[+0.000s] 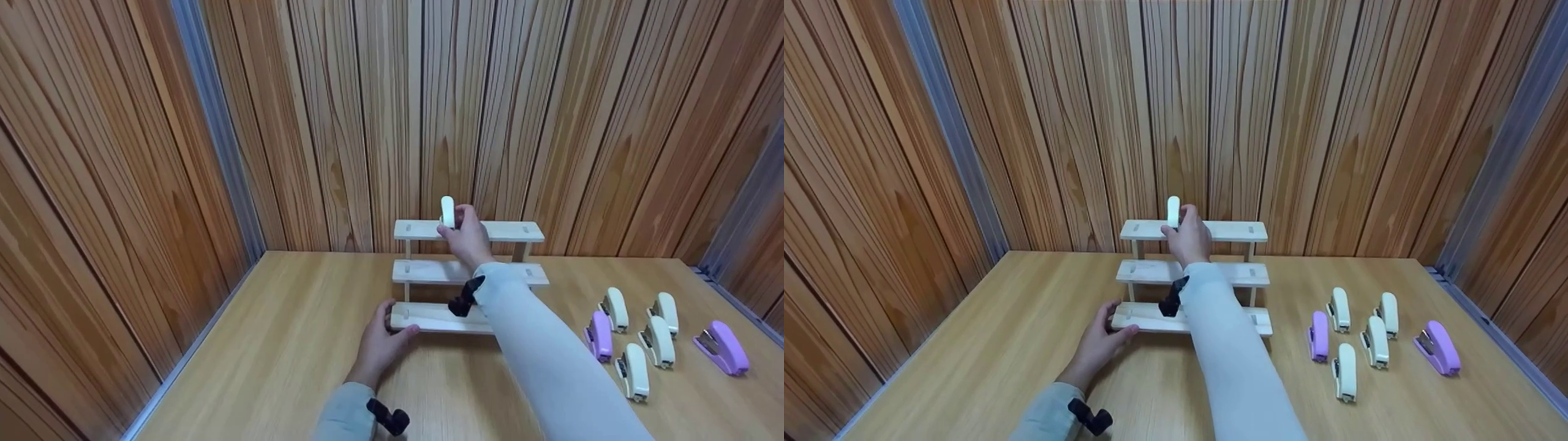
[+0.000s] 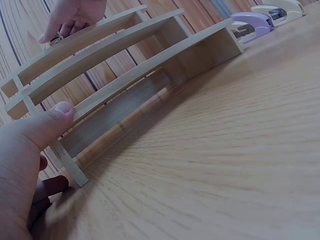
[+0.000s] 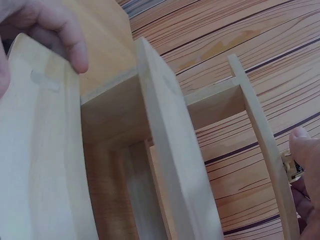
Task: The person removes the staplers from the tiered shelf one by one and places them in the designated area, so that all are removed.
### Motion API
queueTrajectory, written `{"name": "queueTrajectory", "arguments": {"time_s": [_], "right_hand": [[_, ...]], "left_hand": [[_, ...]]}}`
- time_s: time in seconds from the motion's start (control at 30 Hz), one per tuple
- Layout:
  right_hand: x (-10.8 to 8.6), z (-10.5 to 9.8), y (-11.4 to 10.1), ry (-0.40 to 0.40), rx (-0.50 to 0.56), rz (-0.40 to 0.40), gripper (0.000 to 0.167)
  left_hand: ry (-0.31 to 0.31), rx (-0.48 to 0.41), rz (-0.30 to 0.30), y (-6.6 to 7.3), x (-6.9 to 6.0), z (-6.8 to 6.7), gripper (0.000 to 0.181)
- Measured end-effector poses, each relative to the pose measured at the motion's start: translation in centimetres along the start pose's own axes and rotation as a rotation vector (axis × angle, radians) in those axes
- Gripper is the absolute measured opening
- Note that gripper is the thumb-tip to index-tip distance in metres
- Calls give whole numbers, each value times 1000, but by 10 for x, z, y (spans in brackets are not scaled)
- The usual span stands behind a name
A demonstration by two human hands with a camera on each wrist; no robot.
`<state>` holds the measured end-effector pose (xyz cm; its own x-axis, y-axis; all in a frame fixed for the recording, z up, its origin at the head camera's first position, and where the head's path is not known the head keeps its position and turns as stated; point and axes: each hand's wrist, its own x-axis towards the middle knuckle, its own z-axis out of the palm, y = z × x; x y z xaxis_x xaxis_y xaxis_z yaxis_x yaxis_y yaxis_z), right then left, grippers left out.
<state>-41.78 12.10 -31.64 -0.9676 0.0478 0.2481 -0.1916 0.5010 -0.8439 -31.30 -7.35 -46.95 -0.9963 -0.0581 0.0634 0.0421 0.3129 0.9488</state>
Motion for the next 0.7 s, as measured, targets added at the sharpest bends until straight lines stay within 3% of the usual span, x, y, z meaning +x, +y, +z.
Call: {"name": "queueTrajectory", "arguments": {"time_s": [0.7], "right_hand": [[-24,-15,11,5,20,-69,47]], "left_hand": [[-2,1,30,3,-1,-6,85]]}}
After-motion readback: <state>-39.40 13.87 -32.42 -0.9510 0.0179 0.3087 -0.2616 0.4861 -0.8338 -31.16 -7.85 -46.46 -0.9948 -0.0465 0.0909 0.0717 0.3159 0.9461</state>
